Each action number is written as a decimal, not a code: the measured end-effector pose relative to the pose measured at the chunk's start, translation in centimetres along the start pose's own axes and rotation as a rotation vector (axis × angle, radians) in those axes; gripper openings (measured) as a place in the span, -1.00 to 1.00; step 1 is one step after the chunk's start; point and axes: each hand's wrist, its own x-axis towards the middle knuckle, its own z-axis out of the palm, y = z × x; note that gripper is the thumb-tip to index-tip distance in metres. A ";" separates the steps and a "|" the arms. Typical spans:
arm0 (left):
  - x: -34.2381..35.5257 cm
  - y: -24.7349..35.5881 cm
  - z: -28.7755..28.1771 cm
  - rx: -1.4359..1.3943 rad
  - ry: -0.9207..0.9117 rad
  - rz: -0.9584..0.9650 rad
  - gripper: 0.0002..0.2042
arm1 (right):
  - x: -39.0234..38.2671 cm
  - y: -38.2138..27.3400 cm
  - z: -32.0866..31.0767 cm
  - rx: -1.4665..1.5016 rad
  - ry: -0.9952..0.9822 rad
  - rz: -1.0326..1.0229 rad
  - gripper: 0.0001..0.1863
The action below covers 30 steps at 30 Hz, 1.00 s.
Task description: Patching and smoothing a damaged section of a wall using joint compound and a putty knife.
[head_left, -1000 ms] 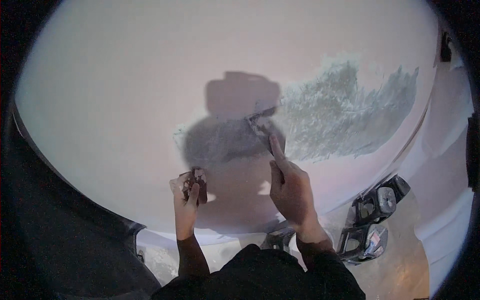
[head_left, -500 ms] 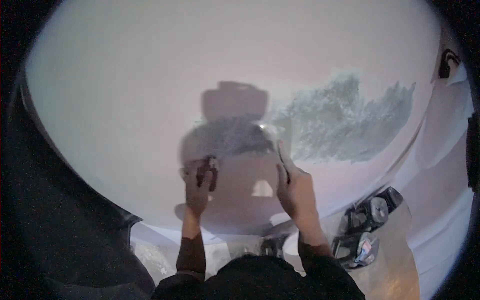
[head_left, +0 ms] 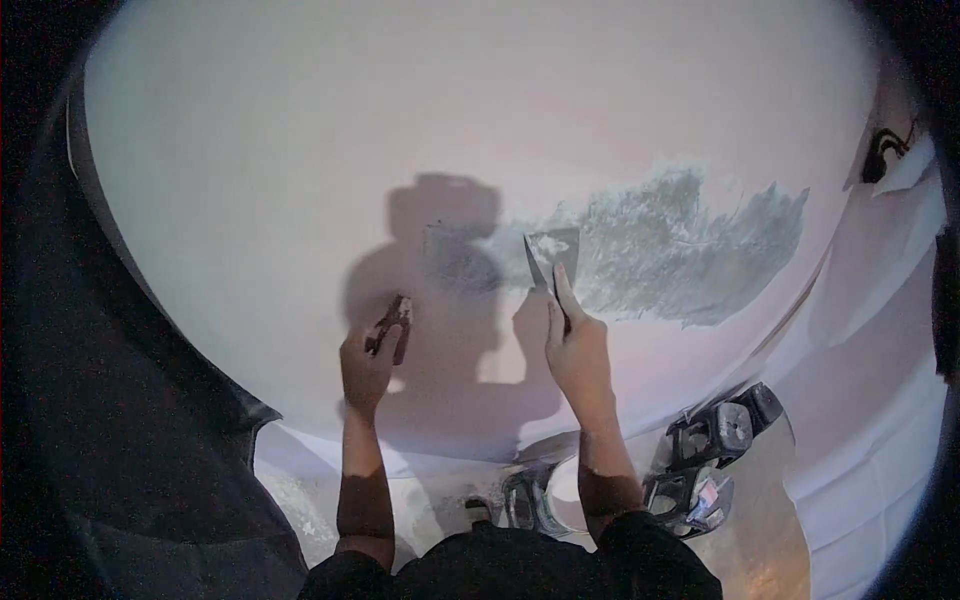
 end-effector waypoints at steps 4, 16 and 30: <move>-1.0 1.6 -0.5 0.011 0.084 0.084 -0.68 | -0.4 -0.3 0.2 0.013 0.056 -0.010 -0.49; -1.6 1.7 0.3 0.130 -0.057 -0.063 -0.58 | 0.0 -0.8 0.0 0.035 0.077 0.020 -0.53; -1.5 2.8 0.9 0.110 -0.042 0.013 -0.68 | 0.7 -0.4 0.2 0.114 0.174 -0.039 -0.51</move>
